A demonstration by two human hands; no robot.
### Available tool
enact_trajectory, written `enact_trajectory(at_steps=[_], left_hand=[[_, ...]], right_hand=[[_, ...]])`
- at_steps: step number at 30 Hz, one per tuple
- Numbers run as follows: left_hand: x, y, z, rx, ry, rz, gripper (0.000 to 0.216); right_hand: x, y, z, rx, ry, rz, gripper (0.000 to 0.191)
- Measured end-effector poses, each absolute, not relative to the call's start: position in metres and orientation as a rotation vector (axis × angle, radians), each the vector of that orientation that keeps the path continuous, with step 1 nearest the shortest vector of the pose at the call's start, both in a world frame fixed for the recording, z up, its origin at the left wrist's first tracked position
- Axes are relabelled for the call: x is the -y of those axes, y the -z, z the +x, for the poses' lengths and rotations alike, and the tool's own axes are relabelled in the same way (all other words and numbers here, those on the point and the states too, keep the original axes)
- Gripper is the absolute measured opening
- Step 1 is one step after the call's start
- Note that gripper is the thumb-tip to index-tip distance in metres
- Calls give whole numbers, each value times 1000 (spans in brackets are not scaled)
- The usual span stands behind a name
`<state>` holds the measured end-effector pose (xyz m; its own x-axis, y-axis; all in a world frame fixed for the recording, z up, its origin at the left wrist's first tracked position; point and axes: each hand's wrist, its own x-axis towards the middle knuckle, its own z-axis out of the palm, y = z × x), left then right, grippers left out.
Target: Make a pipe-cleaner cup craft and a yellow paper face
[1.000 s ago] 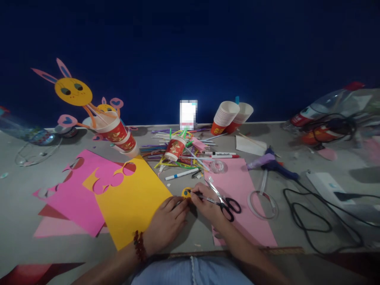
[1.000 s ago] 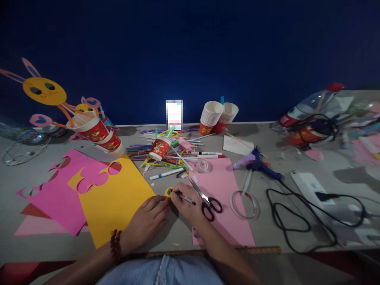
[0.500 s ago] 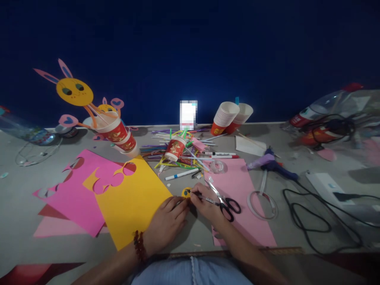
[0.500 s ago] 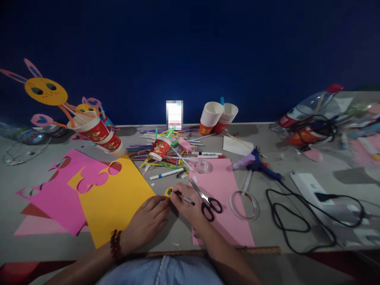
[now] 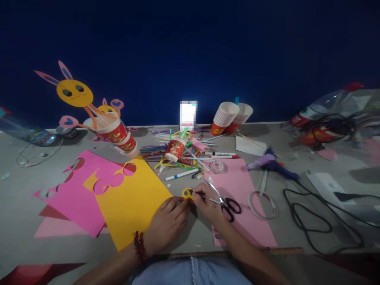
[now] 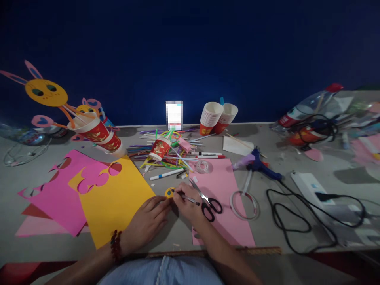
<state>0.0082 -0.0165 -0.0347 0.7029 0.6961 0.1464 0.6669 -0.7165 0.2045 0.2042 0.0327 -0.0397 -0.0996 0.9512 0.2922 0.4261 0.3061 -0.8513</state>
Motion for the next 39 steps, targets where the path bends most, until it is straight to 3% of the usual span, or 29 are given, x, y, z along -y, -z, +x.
enact_trajectory(at_steps=[15,25,39], left_hand=[[16,35,8,-1113,-283,2752,41],[19,35,9,-1140,-300,2783,39],[20,38,9,-1159,-364,2791,36]], right_hand=[[-33,32,204,1231,-1021,-1257,8],[-33,45,205,1676,-823,-1259,16],[-34,41,203,1786,-826,-1318,16]])
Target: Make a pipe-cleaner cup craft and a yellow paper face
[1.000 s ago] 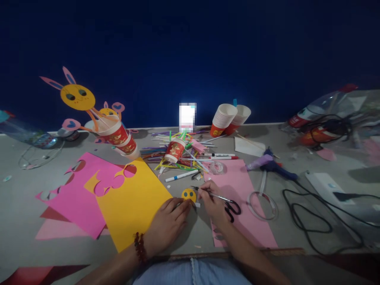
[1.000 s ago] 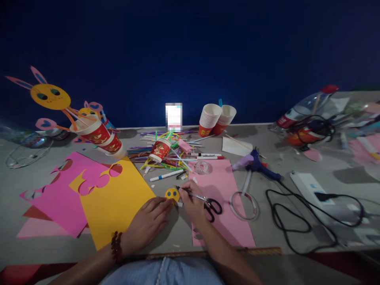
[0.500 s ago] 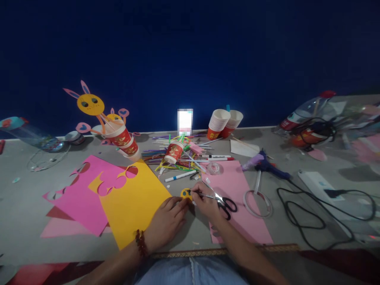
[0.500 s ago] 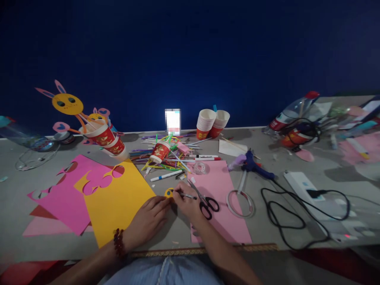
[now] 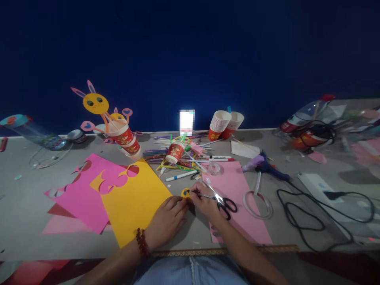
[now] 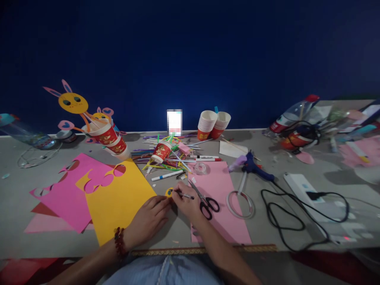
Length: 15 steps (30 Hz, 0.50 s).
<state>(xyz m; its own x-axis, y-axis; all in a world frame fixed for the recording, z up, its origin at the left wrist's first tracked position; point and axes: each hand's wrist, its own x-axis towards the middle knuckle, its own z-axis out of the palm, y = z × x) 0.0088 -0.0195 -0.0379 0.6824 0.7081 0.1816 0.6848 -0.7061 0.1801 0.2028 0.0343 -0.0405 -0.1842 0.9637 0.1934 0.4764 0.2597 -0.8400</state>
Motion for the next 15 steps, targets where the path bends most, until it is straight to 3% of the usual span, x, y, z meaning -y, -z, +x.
enact_trajectory(at_steps=[15], left_hand=[[20,36,9,-1156,-318,2768,39]], right_hand=[[-33,40,202,1685,-835,-1278,14]])
